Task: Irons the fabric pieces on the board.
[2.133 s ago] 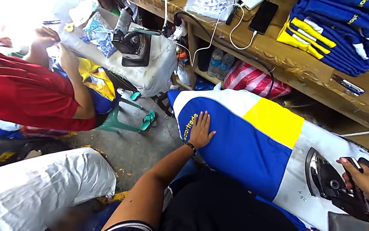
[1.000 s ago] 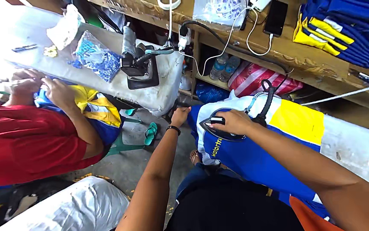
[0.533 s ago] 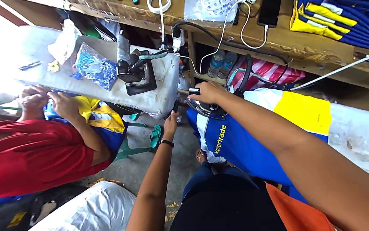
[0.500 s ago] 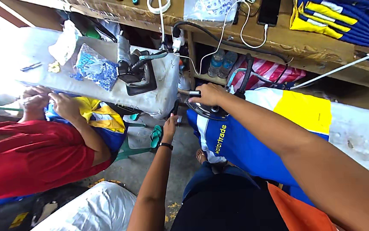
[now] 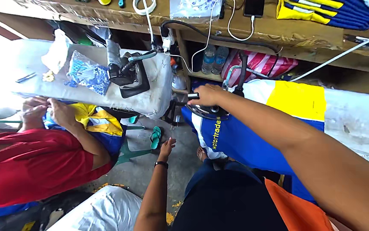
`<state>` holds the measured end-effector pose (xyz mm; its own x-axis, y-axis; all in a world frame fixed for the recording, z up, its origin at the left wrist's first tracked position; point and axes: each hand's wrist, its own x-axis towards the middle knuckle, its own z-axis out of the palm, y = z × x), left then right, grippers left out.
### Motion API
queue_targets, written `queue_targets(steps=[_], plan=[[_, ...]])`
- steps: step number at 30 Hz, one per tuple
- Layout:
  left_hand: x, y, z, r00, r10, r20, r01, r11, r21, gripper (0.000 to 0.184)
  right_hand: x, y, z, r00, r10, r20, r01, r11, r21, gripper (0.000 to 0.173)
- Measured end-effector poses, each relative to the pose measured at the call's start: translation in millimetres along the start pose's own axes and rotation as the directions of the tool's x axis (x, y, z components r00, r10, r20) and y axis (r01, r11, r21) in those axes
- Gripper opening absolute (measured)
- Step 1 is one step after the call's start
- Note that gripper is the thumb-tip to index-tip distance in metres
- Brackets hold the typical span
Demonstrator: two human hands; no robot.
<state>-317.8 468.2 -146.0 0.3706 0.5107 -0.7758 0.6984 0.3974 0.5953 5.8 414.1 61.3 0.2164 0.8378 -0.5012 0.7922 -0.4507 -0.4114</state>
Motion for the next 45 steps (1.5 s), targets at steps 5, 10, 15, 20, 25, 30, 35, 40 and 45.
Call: queue_targets(steps=[5,10,15,20,25,30,35,40,45], plan=[[-5.3,-49.5,-10.5,0.977,-0.206,-0.051,0.206,0.978,-0.010,0.055,-68.6,38.9,30.1,0.999,-0.026,0.044,0.025,1.000,0.018,0.053],[-11.4,-40.9,-3.6,0.974,-0.215,-0.078,0.213,0.977,-0.023,0.054,-77.7,41.5,35.9,1.000,0.026,-0.018,-0.025,1.000,0.015,0.056],[-8.6,9.6,26.2,0.997,-0.080,-0.010,0.081,0.996,0.048,0.050,-49.2,18.2,28.2,0.996,0.061,-0.064,-0.058,0.997,0.055,0.064],[-15.6,44.2,56.9,0.996,0.077,-0.039,-0.077,0.997,0.006,0.046,-75.0,46.1,27.3,0.993,0.113,-0.042,-0.107,0.988,0.114,0.063],[-18.7,56.4,81.2,0.962,0.206,-0.179,-0.219,0.974,-0.057,0.046,-140.4,121.9,38.8,0.980,0.195,-0.044,-0.188,0.973,0.131,0.061],[-21.4,80.2,100.4,0.912,0.296,-0.285,-0.285,0.955,0.083,0.056,-220.6,224.8,42.7,0.944,0.324,-0.056,-0.301,0.921,0.246,0.058],[-9.7,122.2,119.5,0.850,0.308,-0.427,-0.291,0.951,0.107,0.051,-322.2,352.3,67.1,0.782,0.598,-0.173,-0.499,0.768,0.401,0.060],[-0.9,135.6,121.9,0.857,0.229,-0.461,-0.217,0.973,0.080,0.057,-398.0,460.8,78.3,0.533,0.826,-0.183,-0.692,0.550,0.468,0.077],[-6.8,146.8,118.9,0.870,0.185,-0.457,-0.169,0.983,0.075,0.058,-422.2,515.3,71.7,0.363,0.887,-0.285,-0.769,0.458,0.445,0.092]])
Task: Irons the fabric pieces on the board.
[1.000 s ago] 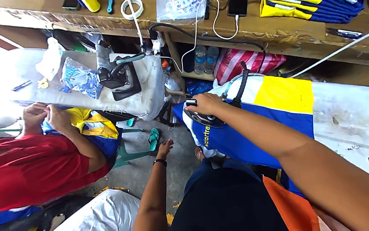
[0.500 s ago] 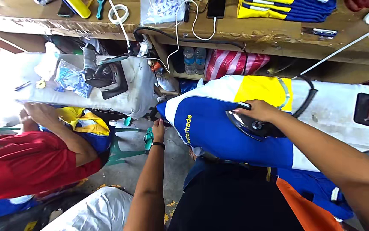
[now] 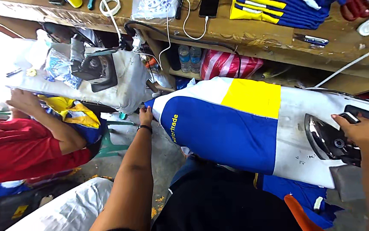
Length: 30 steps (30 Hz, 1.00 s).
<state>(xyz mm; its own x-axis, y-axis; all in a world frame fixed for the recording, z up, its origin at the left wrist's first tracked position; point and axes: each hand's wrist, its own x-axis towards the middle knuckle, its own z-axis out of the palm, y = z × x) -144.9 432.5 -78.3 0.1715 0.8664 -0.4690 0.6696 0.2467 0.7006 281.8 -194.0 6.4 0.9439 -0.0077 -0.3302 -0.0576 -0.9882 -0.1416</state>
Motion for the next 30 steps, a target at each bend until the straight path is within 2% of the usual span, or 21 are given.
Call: queue_targets(steps=[3,6,8,11,12,14,16,18,22,25,28,30], plan=[[3.8,5.9,-3.6,1.000,0.019,0.023,-0.020,0.999,0.033,0.060,-6.4,-7.8,1.5,0.981,-0.022,-0.193,0.017,0.999,-0.028,0.090],[12.0,11.6,-4.1,0.999,0.015,0.049,-0.017,0.999,0.040,0.058,-60.7,-32.4,28.2,0.890,-0.180,-0.418,0.187,0.982,-0.026,0.080],[19.7,10.2,-5.8,0.998,0.012,0.059,-0.013,1.000,0.026,0.056,-110.0,-41.7,78.7,0.863,-0.260,-0.434,0.273,0.961,-0.032,0.076],[30.8,6.7,-10.6,0.998,0.037,0.059,-0.036,0.999,-0.011,0.052,-186.8,-53.8,163.7,0.939,-0.167,-0.302,0.194,0.979,0.062,0.075],[34.6,4.6,-12.3,0.996,0.057,0.061,-0.056,0.998,-0.027,0.050,-202.1,-54.1,185.6,0.934,-0.140,-0.328,0.178,0.980,0.089,0.072],[38.0,1.5,-15.4,0.993,0.100,0.056,-0.098,0.994,-0.050,0.044,-213.7,-56.4,206.2,0.889,-0.109,-0.446,0.192,0.970,0.146,0.052],[40.0,-2.0,-18.4,0.988,0.147,0.048,-0.145,0.988,-0.060,0.039,-210.9,-64.6,201.7,0.869,-0.083,-0.487,0.191,0.966,0.175,0.032],[41.7,-2.4,-21.0,0.979,0.198,0.037,-0.196,0.979,-0.048,0.035,-203.0,-75.4,191.2,0.883,-0.072,-0.464,0.187,0.960,0.207,0.025],[34.5,20.1,-23.1,0.975,0.219,-0.018,-0.219,0.976,0.019,0.030,-174.5,-100.2,142.0,0.927,-0.116,-0.356,0.251,0.898,0.361,0.032],[27.9,56.4,-19.4,0.960,0.270,-0.067,-0.263,0.960,0.096,0.031,-134.1,-105.9,100.4,0.935,-0.142,-0.326,0.262,0.895,0.360,0.036],[18.3,88.9,-6.4,0.954,0.292,-0.070,-0.271,0.938,0.217,0.031,-93.0,-97.6,83.3,0.948,-0.076,-0.308,0.177,0.932,0.317,0.037],[17.6,96.6,2.7,0.954,0.294,-0.050,-0.262,0.906,0.333,0.032,-77.6,-92.0,85.4,0.963,0.039,-0.265,0.039,0.958,0.283,0.039]])
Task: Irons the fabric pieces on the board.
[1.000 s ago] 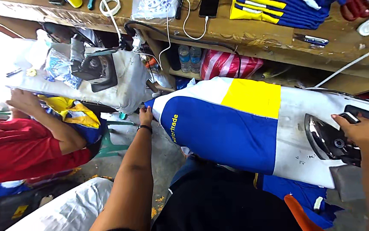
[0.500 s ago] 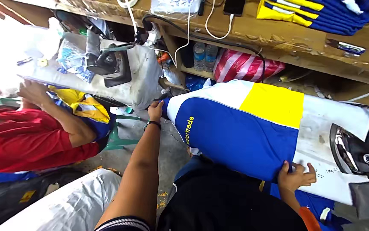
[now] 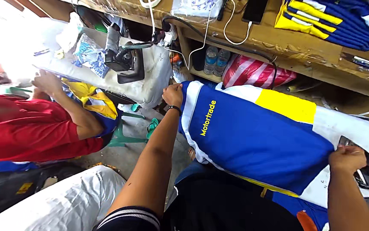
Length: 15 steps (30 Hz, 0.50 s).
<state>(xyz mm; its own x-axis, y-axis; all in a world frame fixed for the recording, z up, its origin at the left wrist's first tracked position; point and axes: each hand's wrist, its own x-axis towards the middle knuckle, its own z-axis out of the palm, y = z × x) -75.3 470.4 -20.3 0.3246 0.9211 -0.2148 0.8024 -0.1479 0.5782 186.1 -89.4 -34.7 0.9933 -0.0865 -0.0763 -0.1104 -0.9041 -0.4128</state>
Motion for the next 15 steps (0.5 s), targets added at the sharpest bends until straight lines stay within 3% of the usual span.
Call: queue_targets(steps=[2,4,9,12,15], plan=[[1.0,-4.2,5.9,0.999,-0.007,0.052,0.001,0.994,0.106,0.034,1.1,9.9,4.4,0.988,0.151,-0.009,-0.152,0.987,-0.056,0.044],[3.4,-14.5,12.1,0.991,-0.043,0.128,0.021,0.986,0.167,0.037,-3.6,18.9,11.0,0.977,0.211,0.013,-0.209,0.973,-0.094,0.047],[0.9,-43.7,30.1,0.979,0.052,0.195,-0.074,0.992,0.106,0.048,-46.8,1.9,26.6,0.958,0.148,0.245,-0.109,0.980,-0.166,0.069],[-10.1,-46.0,26.8,0.992,0.007,0.122,-0.023,0.992,0.126,0.050,-67.8,-6.4,35.5,0.961,0.012,0.276,0.055,0.970,-0.236,0.056],[-13.3,-37.3,21.3,0.986,-0.077,0.145,0.050,0.982,0.180,0.046,-71.5,-18.2,45.9,0.960,-0.008,0.281,0.090,0.955,-0.281,0.038]])
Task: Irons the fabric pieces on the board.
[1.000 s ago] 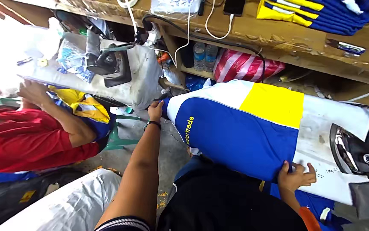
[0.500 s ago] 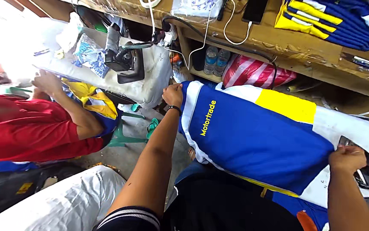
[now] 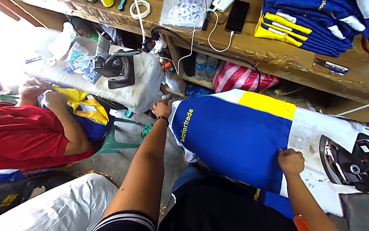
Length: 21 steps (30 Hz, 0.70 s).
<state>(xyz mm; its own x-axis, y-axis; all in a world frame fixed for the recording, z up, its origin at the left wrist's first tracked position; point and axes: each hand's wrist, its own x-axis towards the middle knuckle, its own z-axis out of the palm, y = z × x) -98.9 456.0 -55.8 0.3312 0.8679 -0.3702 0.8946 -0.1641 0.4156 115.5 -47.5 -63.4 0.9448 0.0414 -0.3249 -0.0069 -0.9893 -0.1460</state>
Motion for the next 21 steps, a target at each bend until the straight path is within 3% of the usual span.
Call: queue_targets(steps=[3,5,7,12,15,18,21], plan=[[-0.1,10.6,-3.0,0.999,-0.039,0.013,0.038,0.999,0.028,0.042,-4.9,-5.3,5.4,0.985,-0.020,-0.173,0.033,0.997,0.068,0.032],[-3.5,11.8,-3.1,0.996,-0.059,-0.061,0.057,0.998,-0.024,0.042,-13.3,3.2,13.6,0.947,-0.031,-0.321,0.065,0.993,0.095,0.051],[-5.2,9.0,-1.7,0.990,-0.101,-0.100,0.094,0.993,-0.077,0.049,-21.9,14.6,28.6,0.941,-0.021,-0.339,0.042,0.997,0.057,0.063],[-5.3,1.0,-2.3,0.990,-0.141,-0.001,0.141,0.990,-0.030,0.051,-30.7,20.1,47.9,0.873,-0.126,-0.471,0.215,0.967,0.139,0.023],[-5.2,4.2,-10.2,0.988,-0.151,-0.042,0.146,0.983,-0.109,0.043,-28.8,6.6,32.0,0.878,-0.133,-0.459,0.296,0.905,0.305,0.021],[-11.5,17.2,-15.5,0.976,-0.157,-0.151,0.130,0.977,-0.170,0.038,-12.9,6.3,-4.3,0.941,-0.063,-0.332,0.243,0.810,0.534,0.027],[-18.5,36.1,-14.2,0.972,-0.034,-0.232,-0.005,0.986,-0.167,0.034,22.2,28.0,-29.3,0.956,-0.038,-0.290,0.202,0.801,0.564,0.030]])
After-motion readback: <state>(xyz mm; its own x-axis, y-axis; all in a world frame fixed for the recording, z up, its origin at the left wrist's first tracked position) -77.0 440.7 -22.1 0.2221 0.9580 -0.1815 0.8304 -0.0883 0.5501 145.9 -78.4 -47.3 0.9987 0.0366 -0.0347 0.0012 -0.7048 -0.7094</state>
